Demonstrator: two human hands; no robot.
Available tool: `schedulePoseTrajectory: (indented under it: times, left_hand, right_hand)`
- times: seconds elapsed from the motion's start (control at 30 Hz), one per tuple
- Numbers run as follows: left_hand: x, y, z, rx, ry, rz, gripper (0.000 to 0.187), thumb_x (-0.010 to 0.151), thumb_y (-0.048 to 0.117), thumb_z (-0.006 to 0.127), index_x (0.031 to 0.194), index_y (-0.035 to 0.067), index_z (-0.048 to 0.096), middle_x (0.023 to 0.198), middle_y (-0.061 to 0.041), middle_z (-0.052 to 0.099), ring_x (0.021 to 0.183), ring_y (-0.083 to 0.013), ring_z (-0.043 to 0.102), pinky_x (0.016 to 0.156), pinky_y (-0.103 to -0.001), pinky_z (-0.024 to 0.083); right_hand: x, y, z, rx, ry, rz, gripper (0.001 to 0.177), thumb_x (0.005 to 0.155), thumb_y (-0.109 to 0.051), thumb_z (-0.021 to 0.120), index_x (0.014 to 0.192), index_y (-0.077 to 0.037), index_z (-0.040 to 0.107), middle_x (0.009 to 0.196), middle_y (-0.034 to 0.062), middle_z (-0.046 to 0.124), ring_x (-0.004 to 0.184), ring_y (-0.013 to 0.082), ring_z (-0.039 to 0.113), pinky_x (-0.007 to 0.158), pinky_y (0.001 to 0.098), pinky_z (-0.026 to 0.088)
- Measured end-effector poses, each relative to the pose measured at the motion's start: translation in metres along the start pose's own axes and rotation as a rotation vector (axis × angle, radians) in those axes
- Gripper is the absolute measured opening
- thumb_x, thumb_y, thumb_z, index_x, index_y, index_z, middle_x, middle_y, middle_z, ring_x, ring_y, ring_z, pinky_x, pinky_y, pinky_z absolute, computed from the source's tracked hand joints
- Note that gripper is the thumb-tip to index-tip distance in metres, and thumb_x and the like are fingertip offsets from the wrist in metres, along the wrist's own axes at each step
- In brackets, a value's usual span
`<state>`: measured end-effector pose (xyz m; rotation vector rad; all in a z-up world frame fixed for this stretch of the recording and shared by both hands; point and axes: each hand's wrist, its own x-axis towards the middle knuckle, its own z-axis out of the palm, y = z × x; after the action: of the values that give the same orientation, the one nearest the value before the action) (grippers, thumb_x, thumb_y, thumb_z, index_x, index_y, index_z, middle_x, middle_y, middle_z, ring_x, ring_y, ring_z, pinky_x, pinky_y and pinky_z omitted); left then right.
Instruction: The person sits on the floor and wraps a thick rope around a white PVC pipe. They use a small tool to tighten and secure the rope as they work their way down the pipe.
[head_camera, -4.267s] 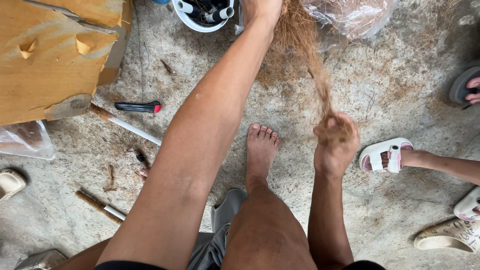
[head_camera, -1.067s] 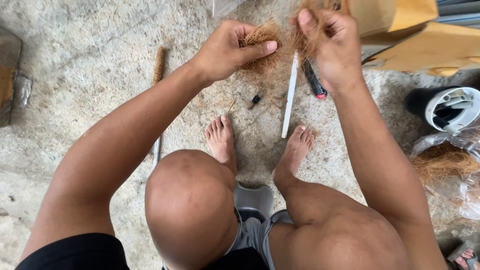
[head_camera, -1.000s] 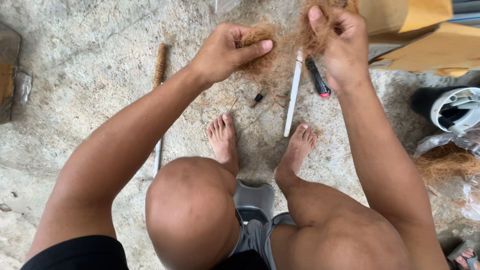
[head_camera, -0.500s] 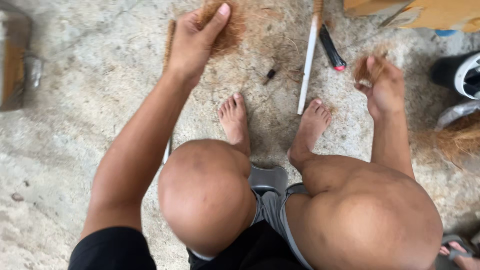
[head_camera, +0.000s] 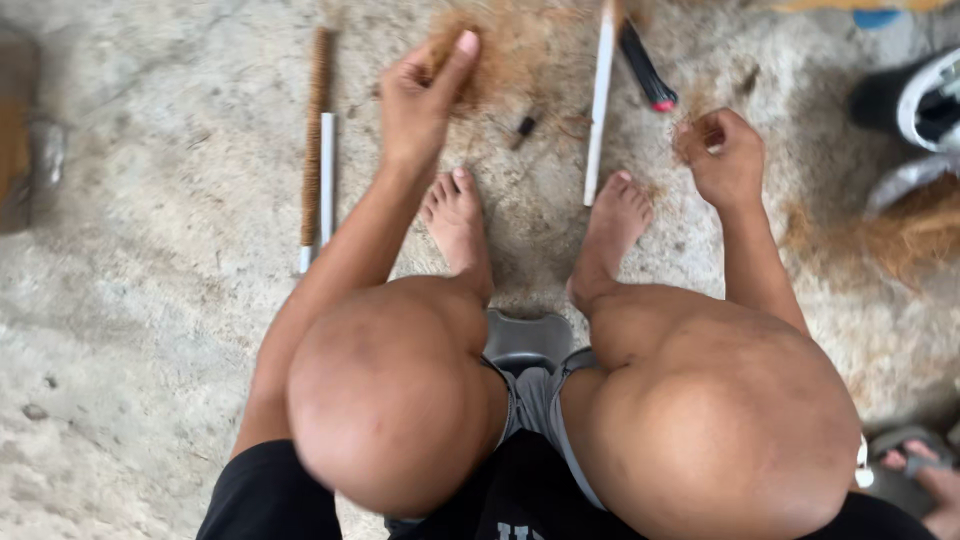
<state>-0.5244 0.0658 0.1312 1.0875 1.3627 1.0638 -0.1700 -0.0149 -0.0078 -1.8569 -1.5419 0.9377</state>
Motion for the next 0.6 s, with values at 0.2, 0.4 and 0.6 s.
schedulePoseTrajectory:
  times: [0.2,0.4,0.6]
  left_hand:
    - [0.02,-0.019,-0.008,0.099,0.039,0.044,0.029,0.094,0.027,0.082,0.112,0.003,0.078,0.099,-0.006,0.08,0.087,-0.0113,0.074,0.081,-0.03,0.062]
    - [0.03,-0.022,-0.004,0.0,-0.13,-0.039,0.023,0.1,0.017,0.075,0.117,0.002,0.072,0.106,-0.008,0.078,0.095,-0.0136,0.076,0.092,-0.033,0.068]
    - [0.025,-0.027,0.0,-0.084,-0.177,-0.149,0.021,0.103,0.006,0.073,0.122,-0.001,0.067,0.112,-0.012,0.076,0.101,-0.0178,0.075,0.095,-0.037,0.067]
  right_hand:
    - [0.004,0.027,-0.013,-0.899,-0.69,0.249,0.065,0.092,-0.057,0.075,0.135,-0.011,0.06,0.131,0.0234,0.055,0.128,0.0399,0.05,0.087,0.0502,0.055]
    - [0.019,0.042,-0.056,0.257,-0.632,0.356,0.052,0.091,-0.041,0.069,0.134,-0.011,0.067,0.11,0.0228,0.071,0.095,0.028,0.07,0.088,0.0476,0.061]
    - [-0.003,0.034,-0.065,-0.466,-0.293,0.052,0.042,0.099,-0.02,0.082,0.137,-0.006,0.071,0.128,0.0269,0.064,0.088,0.0329,0.069,0.085,0.0498,0.055]
